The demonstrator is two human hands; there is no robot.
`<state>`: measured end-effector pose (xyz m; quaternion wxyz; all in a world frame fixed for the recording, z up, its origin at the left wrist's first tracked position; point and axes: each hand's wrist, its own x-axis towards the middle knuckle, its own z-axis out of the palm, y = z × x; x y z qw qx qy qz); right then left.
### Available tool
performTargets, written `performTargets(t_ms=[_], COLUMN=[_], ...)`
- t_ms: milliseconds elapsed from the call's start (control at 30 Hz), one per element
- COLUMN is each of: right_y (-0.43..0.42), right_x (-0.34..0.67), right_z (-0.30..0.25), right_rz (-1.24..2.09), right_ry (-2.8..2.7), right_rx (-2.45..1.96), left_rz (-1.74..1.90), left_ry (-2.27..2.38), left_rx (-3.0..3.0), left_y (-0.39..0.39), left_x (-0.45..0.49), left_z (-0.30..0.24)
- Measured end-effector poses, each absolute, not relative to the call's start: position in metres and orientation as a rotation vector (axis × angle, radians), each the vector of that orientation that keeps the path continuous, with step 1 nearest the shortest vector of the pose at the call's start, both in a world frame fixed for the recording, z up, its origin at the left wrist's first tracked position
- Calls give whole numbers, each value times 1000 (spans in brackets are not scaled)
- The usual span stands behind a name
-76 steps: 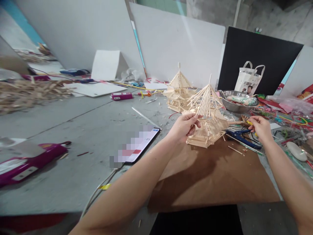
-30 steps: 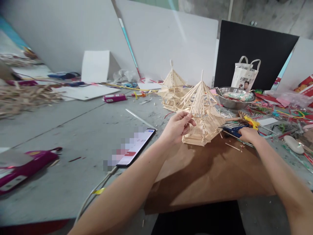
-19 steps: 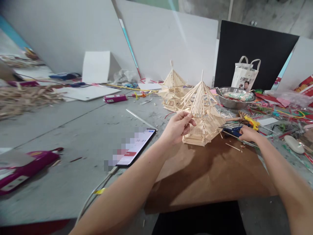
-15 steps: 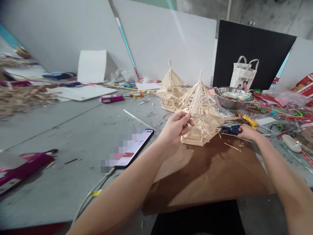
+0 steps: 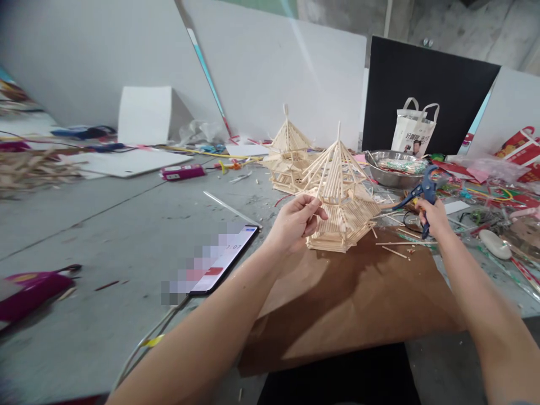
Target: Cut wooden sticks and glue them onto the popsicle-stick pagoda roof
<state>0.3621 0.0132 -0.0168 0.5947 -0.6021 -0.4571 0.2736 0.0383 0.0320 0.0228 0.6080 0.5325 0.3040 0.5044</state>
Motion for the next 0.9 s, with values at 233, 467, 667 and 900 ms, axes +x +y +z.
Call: performTargets(t_ms=[233,467,667,900], right_y=[-2,-14,-13,-13], right_x=[346,324,326,338], right_z=[-5,-12,-18,-28], right_rz=[1006,1139,1131,1122], right_ry=[-800,-648,-630,-615], right_rx=[-827,-581,-563,-614], left_rz=[1200,903,549,481], left_ry=[637,604,737,748], left_rx=[1296,1540,1990,2100], left_y=[22,-12,-22,-2], left_x=[36,31,42,59], left_z=[23,15,-18,-51])
